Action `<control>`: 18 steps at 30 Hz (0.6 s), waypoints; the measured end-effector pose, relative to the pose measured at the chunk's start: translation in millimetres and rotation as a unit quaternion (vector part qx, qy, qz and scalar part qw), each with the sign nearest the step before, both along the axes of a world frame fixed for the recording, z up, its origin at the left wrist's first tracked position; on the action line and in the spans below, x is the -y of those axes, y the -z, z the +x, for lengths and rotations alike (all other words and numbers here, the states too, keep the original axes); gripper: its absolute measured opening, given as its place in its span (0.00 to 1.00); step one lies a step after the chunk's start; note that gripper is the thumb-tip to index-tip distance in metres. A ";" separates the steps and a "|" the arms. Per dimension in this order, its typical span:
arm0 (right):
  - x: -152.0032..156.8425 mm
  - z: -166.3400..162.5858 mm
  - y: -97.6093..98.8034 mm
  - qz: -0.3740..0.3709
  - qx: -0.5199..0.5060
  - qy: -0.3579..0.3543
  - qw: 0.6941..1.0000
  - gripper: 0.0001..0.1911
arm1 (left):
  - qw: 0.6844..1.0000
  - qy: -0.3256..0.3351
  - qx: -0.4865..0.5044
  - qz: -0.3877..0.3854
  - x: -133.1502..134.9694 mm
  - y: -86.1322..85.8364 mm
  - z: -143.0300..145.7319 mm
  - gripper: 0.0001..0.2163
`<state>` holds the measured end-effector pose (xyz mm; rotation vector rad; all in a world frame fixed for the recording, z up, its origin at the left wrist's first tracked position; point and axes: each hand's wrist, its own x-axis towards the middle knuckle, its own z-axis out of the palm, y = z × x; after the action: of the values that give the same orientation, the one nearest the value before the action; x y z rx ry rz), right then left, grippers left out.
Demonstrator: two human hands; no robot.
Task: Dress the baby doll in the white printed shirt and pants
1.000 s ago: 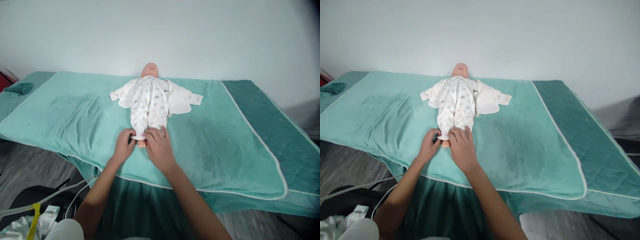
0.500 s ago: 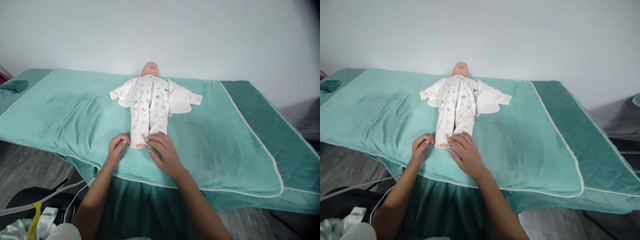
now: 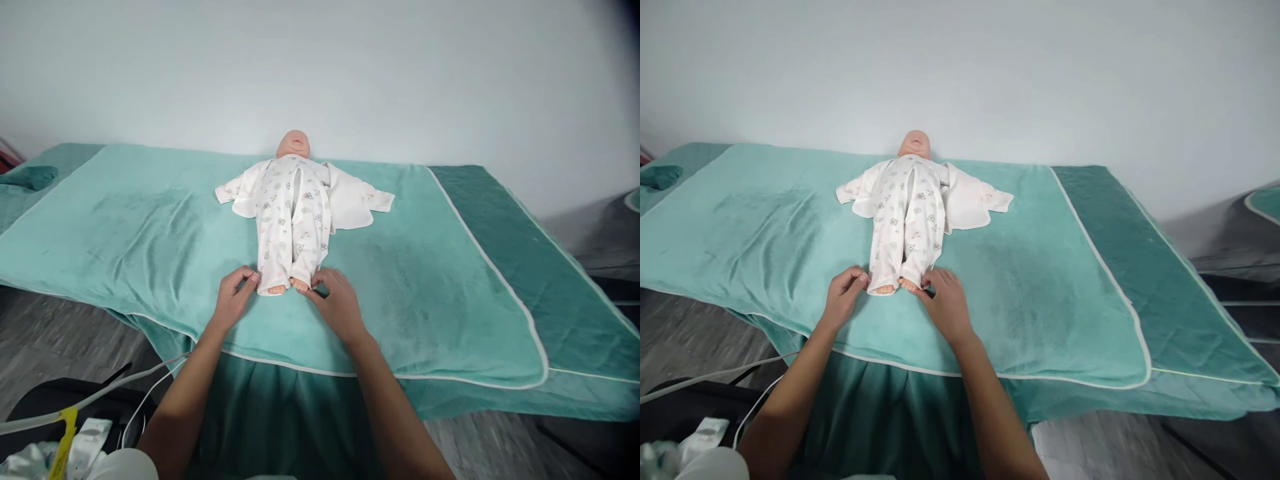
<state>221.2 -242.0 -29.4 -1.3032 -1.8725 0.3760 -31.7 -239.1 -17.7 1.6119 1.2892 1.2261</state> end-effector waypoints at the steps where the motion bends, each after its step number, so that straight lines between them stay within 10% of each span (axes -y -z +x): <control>1: 0.9 1.2 -2.9 -0.010 -0.020 -0.015 1.000 0.12 | 1.000 0.001 -0.009 0.001 -0.2 -0.6 0.1 0.15; 13: 18.4 27.6 -37.0 -0.093 -0.233 -0.151 0.956 0.08 | 0.999 -0.034 0.032 -0.016 -3.5 2.2 -0.4 0.13; 18: -41.7 34.6 -25.8 -0.029 -0.121 0.009 0.992 0.08 | 0.979 -0.139 -0.121 0.083 -51.5 1.3 -0.4 0.10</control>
<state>255.8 -200.2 -3.6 -1.2511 -1.6558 0.5569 -32.1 -187.6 -19.0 1.7870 1.6481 1.3652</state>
